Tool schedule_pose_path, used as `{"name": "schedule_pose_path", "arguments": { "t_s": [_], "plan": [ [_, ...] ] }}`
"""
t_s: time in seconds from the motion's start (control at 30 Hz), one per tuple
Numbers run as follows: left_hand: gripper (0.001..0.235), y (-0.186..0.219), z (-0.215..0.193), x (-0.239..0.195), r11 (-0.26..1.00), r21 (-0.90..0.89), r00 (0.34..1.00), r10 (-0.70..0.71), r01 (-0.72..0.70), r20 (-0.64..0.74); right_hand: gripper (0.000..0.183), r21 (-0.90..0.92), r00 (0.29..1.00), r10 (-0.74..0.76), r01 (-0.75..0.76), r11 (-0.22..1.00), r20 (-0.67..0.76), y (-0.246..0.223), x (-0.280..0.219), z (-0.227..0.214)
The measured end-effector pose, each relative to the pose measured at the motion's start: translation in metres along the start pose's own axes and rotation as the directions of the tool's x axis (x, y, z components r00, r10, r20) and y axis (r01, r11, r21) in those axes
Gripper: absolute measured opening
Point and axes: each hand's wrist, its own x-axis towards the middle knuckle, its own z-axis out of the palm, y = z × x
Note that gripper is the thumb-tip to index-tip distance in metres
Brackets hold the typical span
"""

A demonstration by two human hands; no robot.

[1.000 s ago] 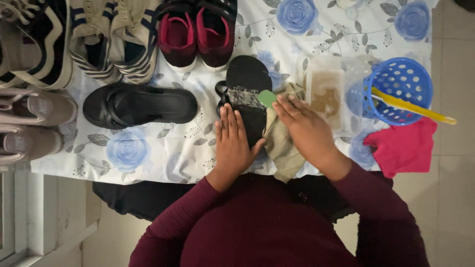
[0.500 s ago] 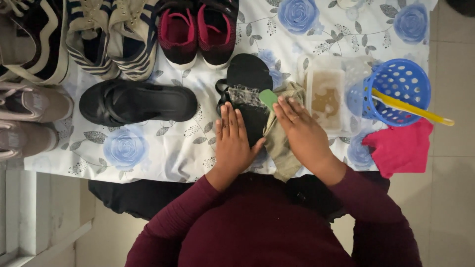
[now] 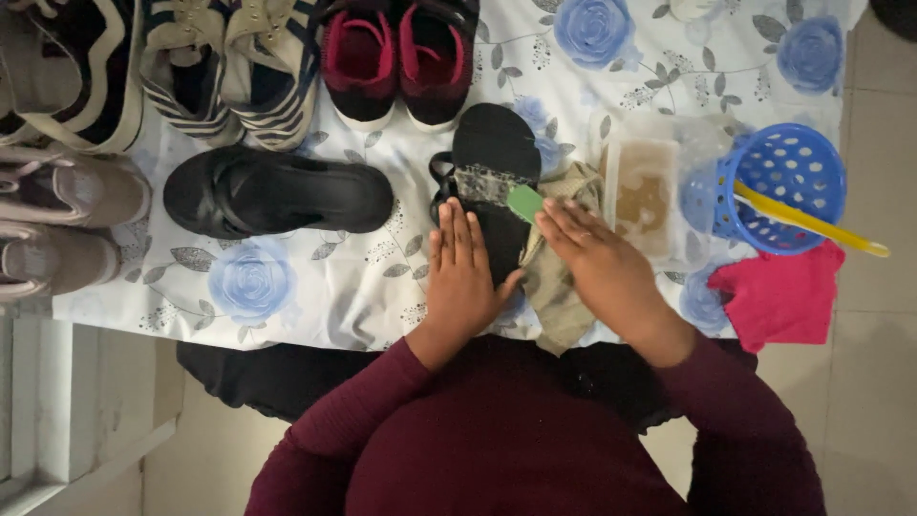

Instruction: The person scrubs a black sandal with a green brush and wipes it with a cloth. They repeatedly dip the brush into a container of liquid and continue scrubbing and wiping the sandal throughout the clip.

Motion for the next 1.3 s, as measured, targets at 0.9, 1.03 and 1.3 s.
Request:
{"name": "schedule_pose_path", "arguments": {
  "t_s": [0.9, 1.03, 1.3],
  "plan": [
    [0.111, 0.003, 0.005, 0.001, 1.000, -0.015, 0.996, -0.023, 0.022, -0.091, 0.083, 0.223, 0.936, -0.200, 0.138, 0.965, 0.290, 0.040, 0.064, -0.024],
    [0.109, 0.002, 0.002, 0.001, 1.000, -0.005, 0.998, -0.002, 0.002, -0.066, 0.080, 0.192, 0.946, -0.213, 0.167, 0.967, 0.245, 0.023, 0.085, -0.005],
    [0.109, 0.002, 0.001, 0.001, 1.000, 0.001, 0.997, -0.004, 0.004, -0.079, 0.079, 0.419, 0.921, -0.258, 0.119, 0.900, 0.292, 0.033, 0.085, -0.023]
  ]
}}
